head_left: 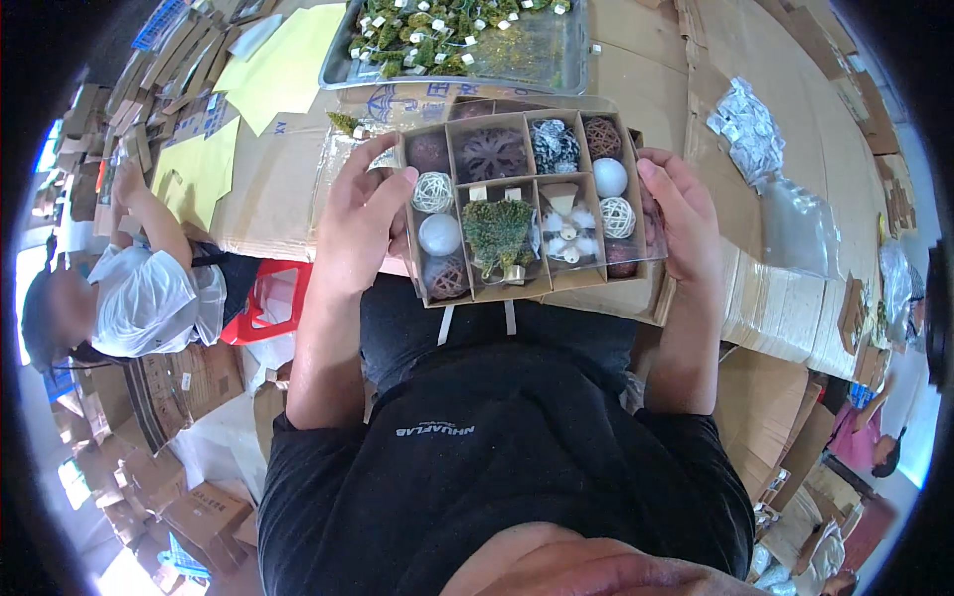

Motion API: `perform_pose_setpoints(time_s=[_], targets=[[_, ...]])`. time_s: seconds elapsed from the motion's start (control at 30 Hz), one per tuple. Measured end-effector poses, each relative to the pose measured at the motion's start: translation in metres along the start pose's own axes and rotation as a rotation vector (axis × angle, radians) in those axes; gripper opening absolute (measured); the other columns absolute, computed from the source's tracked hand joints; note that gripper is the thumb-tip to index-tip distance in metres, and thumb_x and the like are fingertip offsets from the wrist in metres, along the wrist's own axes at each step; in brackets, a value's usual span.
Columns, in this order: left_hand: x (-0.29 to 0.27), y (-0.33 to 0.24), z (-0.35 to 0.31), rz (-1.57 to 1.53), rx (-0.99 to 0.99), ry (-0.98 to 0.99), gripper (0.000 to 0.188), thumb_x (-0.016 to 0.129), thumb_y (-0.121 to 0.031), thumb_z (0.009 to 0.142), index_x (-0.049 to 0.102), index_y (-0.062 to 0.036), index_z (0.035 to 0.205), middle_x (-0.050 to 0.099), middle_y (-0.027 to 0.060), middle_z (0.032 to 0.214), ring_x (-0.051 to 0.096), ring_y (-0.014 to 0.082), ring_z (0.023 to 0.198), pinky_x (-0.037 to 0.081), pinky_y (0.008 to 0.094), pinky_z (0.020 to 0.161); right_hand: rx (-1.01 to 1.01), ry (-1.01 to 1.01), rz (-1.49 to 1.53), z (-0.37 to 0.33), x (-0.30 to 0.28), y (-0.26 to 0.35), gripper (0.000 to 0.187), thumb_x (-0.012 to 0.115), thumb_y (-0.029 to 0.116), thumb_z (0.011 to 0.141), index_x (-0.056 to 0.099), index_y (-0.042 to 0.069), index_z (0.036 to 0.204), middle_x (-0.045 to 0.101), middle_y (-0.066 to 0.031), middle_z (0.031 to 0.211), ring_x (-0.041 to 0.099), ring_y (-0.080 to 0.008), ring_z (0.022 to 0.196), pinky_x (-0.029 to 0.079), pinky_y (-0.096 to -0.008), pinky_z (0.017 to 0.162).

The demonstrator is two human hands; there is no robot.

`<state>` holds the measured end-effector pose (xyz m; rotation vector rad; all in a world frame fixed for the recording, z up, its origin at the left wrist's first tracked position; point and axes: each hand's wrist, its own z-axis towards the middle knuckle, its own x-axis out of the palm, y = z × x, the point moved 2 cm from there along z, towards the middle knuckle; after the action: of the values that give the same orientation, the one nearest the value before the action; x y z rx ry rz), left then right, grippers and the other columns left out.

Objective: Packing various ornaments and small artificial trees into a partitioned wooden tray and applying a plastic cover.

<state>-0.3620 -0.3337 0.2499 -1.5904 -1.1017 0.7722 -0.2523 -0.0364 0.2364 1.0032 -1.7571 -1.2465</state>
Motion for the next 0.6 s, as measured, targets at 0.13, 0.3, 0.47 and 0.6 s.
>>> perform_pose_setpoints(time_s=[0.13,0.3,0.47,0.6], targets=[[0.003,0.020,0.003,-0.030,0.074,-0.086,0.051,0.060,-0.016,0.095,0.042,0.0010,0.139,0.054,0.0019,0.075,0.046,0.0061,0.051,0.034,0.0233,0.041,0.013,0.002,-0.062,-0.002,0.005,0.004,0.033,0.062,0.024,0.097,0.053,0.000,0.116,0.053,0.0032,0.060,0.042,-0.0041,0.044,0.031,-0.0209,0.040],[0.017,0.002,-0.040,0.149,0.078,-0.022,0.072,0.065,-0.003,0.091,0.022,-0.0045,0.149,0.046,0.0130,0.114,0.052,0.0120,0.091,0.047,0.0220,0.064,-0.068,-0.048,-0.019,-0.003,0.003,0.000,0.031,0.062,0.023,0.097,0.054,0.001,0.117,0.058,0.0028,0.065,0.044,-0.0019,0.048,0.029,-0.0210,0.041],[0.017,0.001,-0.071,0.162,0.042,0.001,0.072,0.064,-0.004,0.092,0.022,-0.0075,0.150,0.048,0.0115,0.108,0.053,0.0086,0.074,0.046,0.0198,0.057,-0.108,-0.064,-0.005,-0.005,0.008,0.001,0.034,0.063,0.022,0.096,0.053,0.001,0.121,0.059,0.0029,0.068,0.043,-0.0017,0.048,0.030,-0.0199,0.042],[0.016,0.007,-0.071,0.005,-0.058,-0.017,0.063,0.060,-0.005,0.094,0.027,0.0019,0.146,0.056,0.0071,0.089,0.051,0.0062,0.067,0.041,0.0189,0.050,0.015,0.108,0.184,-0.017,-0.006,0.001,0.062,0.072,0.024,0.089,0.043,-0.003,0.137,0.061,-0.0009,0.085,0.053,-0.0045,0.065,0.038,-0.0180,0.055]])
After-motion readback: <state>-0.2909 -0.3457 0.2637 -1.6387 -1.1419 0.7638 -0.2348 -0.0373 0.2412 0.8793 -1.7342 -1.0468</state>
